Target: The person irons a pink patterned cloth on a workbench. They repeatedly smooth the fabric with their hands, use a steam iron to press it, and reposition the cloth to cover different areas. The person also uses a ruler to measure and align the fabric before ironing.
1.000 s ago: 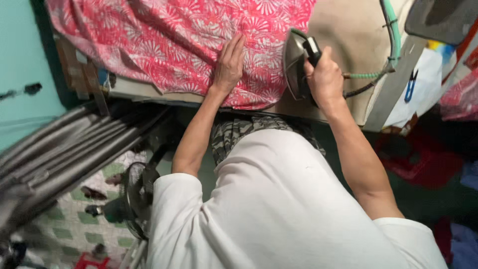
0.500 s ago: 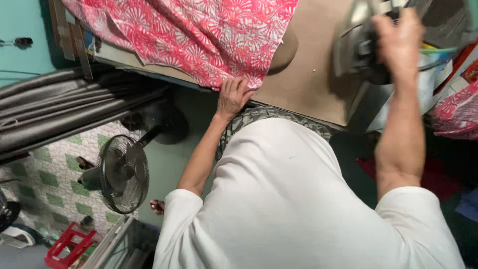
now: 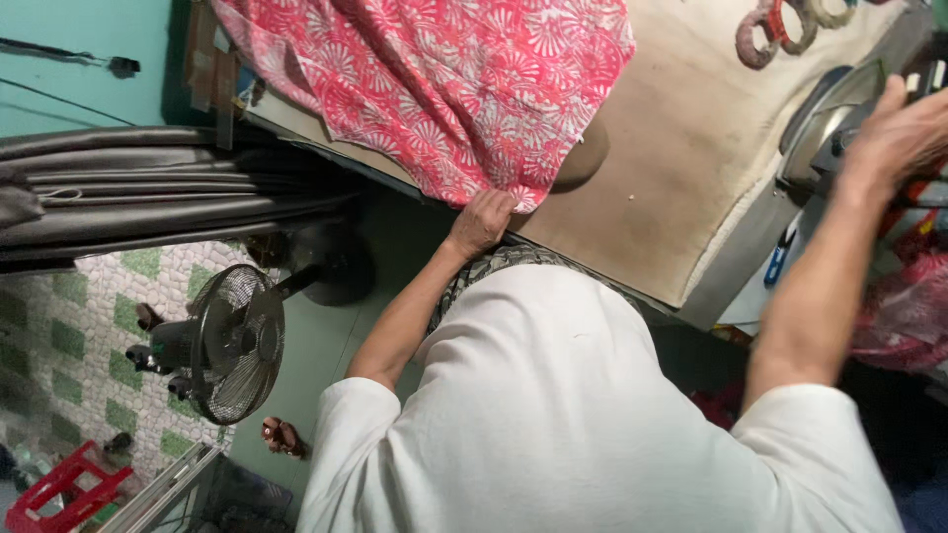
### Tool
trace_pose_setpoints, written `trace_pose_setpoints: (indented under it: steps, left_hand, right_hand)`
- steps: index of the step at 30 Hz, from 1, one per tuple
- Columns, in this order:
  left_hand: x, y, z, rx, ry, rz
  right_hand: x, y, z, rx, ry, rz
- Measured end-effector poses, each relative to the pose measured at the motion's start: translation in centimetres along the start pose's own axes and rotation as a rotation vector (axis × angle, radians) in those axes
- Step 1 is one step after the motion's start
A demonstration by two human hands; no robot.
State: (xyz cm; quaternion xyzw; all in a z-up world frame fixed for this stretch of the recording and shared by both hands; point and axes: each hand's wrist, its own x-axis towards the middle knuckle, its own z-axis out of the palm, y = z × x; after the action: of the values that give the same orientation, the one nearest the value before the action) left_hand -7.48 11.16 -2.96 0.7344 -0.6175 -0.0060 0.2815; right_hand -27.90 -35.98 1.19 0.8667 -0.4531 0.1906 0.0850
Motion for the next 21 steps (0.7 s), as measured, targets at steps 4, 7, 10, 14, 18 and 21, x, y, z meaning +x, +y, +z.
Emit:
trace_pose_setpoints:
  steps: [4, 7, 10, 14, 18, 21]
  left_hand:
    - [0.4, -0.1, -0.5, 0.041, -0.004, 0.006]
    - [0.9, 0.4, -0.6, 0.013, -0.026, 0.007]
    - [1.3, 0.6, -0.9, -0.008, -0.076, 0.013]
    - [2.1, 2.0, 0.2, -0.169, -0.101, -0.023]
    - [3.6, 3.7, 2.0, -0.398, -0.140, 0.099]
    - [4.9, 3.8, 2.6, -0.410, -0.303, 0.182]
  right_hand:
    - [-2.6, -14.3, 2.5, 0.397, 0.159, -0.143]
    - [-4.1, -23.6, 3.4, 0.503, -0.179, -0.120]
    - [-4.1, -26.6, 3.3, 0.356, -0.162, -0.118]
    - [-3.5, -22.2, 3.9, 0.195, -0.076, -0.113]
    - [-3.5, -18.7, 2.1, 0.224, -0.091, -0.066]
    - [-5.3, -18.7, 1.2, 0.153, -0.110, -0.049]
